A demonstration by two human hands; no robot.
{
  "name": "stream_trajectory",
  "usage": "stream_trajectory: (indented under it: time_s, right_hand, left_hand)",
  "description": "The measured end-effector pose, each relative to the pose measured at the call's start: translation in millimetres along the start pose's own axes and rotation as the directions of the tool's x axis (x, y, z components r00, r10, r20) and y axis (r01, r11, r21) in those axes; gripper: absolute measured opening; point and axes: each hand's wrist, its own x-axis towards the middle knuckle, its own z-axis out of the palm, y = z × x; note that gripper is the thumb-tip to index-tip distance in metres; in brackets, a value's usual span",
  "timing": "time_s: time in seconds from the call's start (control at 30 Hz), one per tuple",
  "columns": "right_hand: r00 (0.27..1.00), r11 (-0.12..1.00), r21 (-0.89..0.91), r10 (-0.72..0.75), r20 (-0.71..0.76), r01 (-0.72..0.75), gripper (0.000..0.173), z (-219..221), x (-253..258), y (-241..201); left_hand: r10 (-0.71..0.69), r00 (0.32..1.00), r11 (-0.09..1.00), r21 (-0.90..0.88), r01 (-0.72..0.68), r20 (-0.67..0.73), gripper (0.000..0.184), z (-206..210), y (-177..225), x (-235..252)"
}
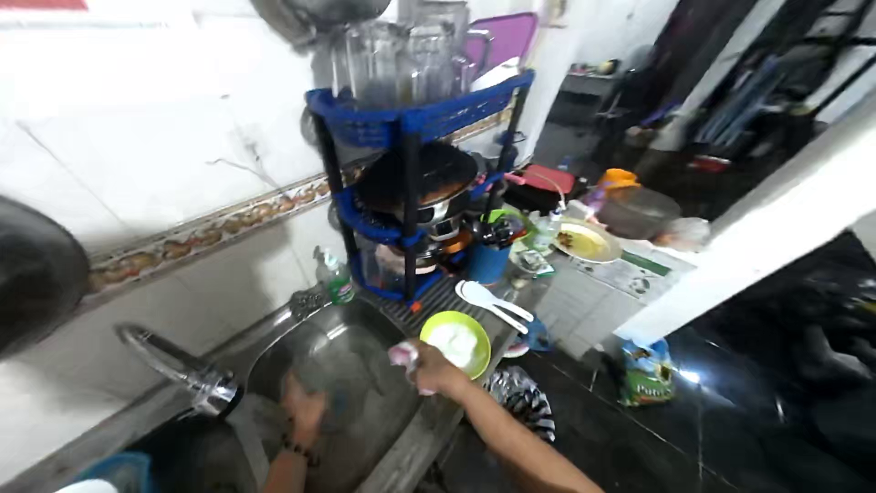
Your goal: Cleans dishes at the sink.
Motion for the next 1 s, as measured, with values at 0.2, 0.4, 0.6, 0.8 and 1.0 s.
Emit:
stream_trajectory:
  time_s: [0.2, 0.4, 0.6, 0.8, 1.0]
  right_hand:
    - [0.993, 0.992, 0.070, -0.109, 0.045, 0.106, 0.049, 55.0, 17.2, -25.1]
    - [0.976, 0.933, -0.312, -0.207, -0.067, 0.176, 0.046, 102.5, 42.6, -32.7]
    - [0.901, 0.880, -0.201, -0.433, 0.031, 0.429, 0.049, 156.2, 28.7, -23.3]
    - [0.949, 0.871, -0.377, -0.305, 0.084, 0.314, 0.051, 122.9, 37.0, 6.2]
    - [0.893, 0.889, -0.086, -0.449, 0.025, 0.450, 0.053, 148.6, 44.2, -28.1]
  left_hand:
    - [-0.076, 0.995, 0.910, -0.402, 0.098, 0.069, 0.066, -38.2, -19.5, -27.3]
    - [0.005, 0.989, 0.719, -0.688, 0.098, 0.146, 0.042, -35.9, -49.0, -39.8]
    - [0.021, 0.992, 0.758, -0.649, 0.064, 0.123, 0.049, -26.6, -44.6, -51.8]
    - [0.104, 0.994, 0.784, -0.617, -0.065, 0.027, 0.050, -30.6, -46.6, -42.5]
    - [0.142, 0.989, 0.853, -0.510, -0.109, 0.026, 0.047, -31.3, -19.9, -40.1]
